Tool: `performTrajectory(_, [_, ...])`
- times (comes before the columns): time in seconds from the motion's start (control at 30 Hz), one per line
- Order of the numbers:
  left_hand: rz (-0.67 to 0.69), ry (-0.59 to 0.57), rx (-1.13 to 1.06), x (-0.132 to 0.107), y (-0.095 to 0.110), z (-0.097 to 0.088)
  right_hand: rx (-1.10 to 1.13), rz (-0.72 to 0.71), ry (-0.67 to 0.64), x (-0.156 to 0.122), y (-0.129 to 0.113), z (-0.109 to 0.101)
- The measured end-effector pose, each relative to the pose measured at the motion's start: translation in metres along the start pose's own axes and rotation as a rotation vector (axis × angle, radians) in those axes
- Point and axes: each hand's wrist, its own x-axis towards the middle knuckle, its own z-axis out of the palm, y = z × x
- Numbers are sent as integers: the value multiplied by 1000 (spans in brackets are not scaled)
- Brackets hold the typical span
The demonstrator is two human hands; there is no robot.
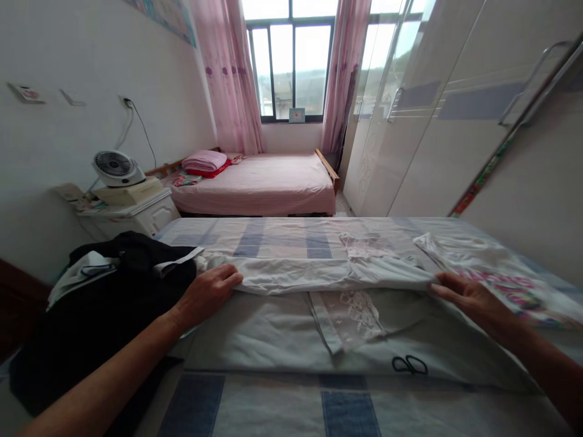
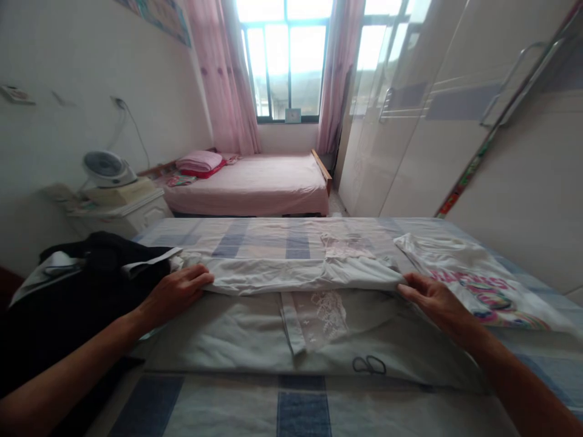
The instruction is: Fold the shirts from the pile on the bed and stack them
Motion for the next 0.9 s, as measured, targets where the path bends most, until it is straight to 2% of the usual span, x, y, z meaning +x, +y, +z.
performTrajectory(0.1, [-5, -5, 23, -2, 4, -2, 119, 63, -157, -4, -8, -5])
performTrajectory(0.17, [-44, 5, 11, -4, 6, -4, 166, 98, -124, -7, -12, -8])
performTrajectory(0.27, [-140, 74, 2, -4, 8, -6, 175, 75, -39, -10, -14, -11])
performTrajectory(0.33, [-173, 84, -11, -6, 8, -8, 142, 60, -49, -12, -12, -12])
performTrajectory(0.43, [-93, -64, -96, -13, 6, -13, -38, 39, -195, -16, -1, -15])
performTrajectory(0.5, [-75, -143, -178, -17, 3, -20, -203, -11, -228, -18, 4, -16])
performTrajectory(0.57, [-145, -112, -260, -14, 2, -30, -338, -79, -106, -20, -1, -17])
performTrajectory(0.67, [-223, -5, -304, -2, 2, -36, -421, -215, 126, -19, -23, -9])
performTrajectory(0.73, [-198, -12, -256, 5, 4, -27, -402, -363, 127, -19, -38, 5])
performTrajectory(0.8, [-186, -90, -192, 4, 6, -8, -399, -499, 53, -20, -43, 25])
performTrajectory(0.9, [-278, -212, -149, -6, 2, 21, -432, -510, -59, -23, -34, 50])
